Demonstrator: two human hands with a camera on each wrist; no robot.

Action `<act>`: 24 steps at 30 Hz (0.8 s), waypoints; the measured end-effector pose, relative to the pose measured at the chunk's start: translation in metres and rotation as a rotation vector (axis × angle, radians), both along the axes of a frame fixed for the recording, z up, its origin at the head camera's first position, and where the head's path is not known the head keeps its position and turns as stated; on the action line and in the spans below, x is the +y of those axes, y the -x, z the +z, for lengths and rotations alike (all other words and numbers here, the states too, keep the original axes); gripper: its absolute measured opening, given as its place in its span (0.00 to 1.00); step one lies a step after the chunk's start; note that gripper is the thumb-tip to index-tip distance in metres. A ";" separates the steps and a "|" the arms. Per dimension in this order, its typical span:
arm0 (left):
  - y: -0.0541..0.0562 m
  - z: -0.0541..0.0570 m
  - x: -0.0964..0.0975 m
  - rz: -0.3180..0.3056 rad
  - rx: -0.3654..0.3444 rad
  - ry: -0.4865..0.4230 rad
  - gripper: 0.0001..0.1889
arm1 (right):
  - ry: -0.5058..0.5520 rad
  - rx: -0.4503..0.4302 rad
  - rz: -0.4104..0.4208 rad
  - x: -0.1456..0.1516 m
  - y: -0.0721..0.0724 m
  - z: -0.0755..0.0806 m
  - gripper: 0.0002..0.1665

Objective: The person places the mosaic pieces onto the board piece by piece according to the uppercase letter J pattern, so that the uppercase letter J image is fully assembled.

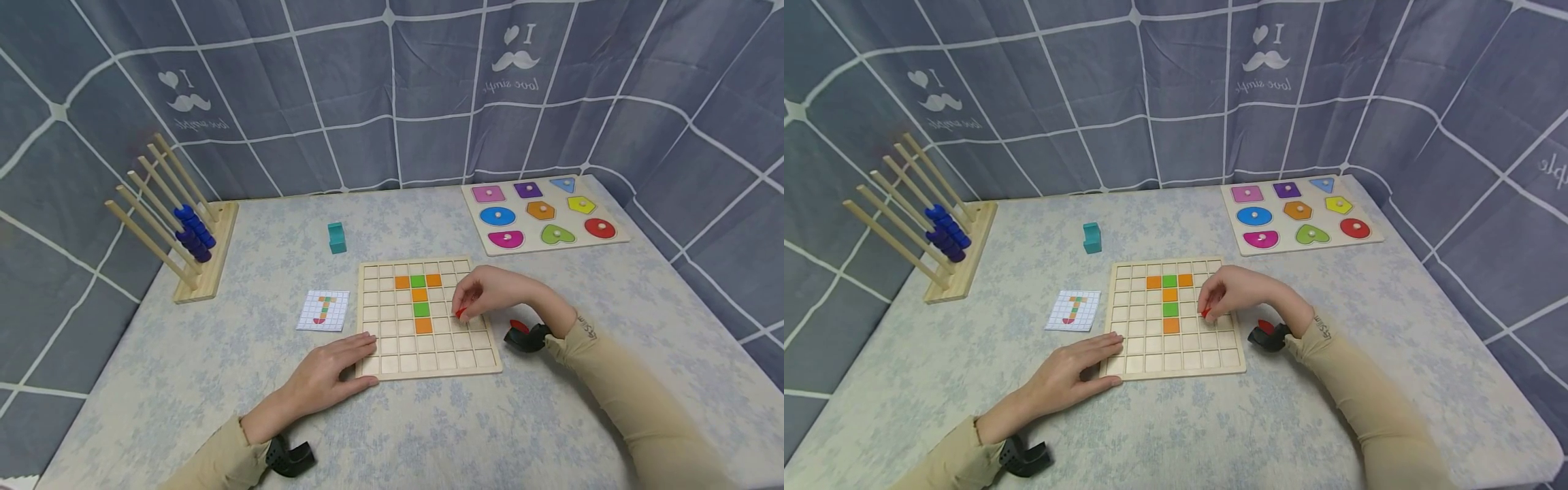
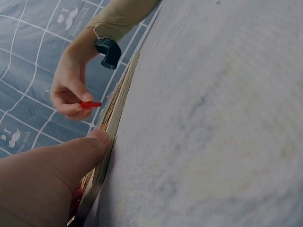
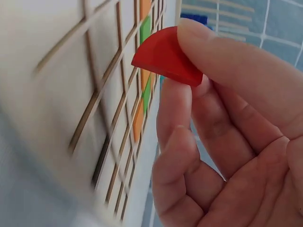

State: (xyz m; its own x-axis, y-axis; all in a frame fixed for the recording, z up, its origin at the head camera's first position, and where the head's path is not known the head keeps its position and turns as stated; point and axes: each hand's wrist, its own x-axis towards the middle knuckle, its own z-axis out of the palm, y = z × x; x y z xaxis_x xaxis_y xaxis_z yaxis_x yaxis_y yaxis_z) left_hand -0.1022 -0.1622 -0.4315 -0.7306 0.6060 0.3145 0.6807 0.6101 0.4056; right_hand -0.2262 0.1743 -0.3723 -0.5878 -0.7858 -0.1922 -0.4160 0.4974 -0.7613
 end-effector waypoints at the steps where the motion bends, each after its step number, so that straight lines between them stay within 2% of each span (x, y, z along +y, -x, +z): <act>1: 0.000 0.000 0.000 0.000 0.000 0.001 0.28 | -0.001 0.001 0.016 -0.005 0.000 0.000 0.07; 11: 0.000 0.000 0.000 -0.002 0.004 0.004 0.29 | 0.028 -0.023 0.163 -0.046 -0.006 -0.006 0.07; 17: 0.001 0.000 0.001 -0.001 0.004 -0.001 0.29 | -0.005 -0.042 0.159 -0.058 -0.014 -0.004 0.05; 24: 0.001 0.000 0.000 -0.003 0.001 -0.003 0.28 | -0.026 -0.019 0.162 -0.066 -0.019 -0.006 0.05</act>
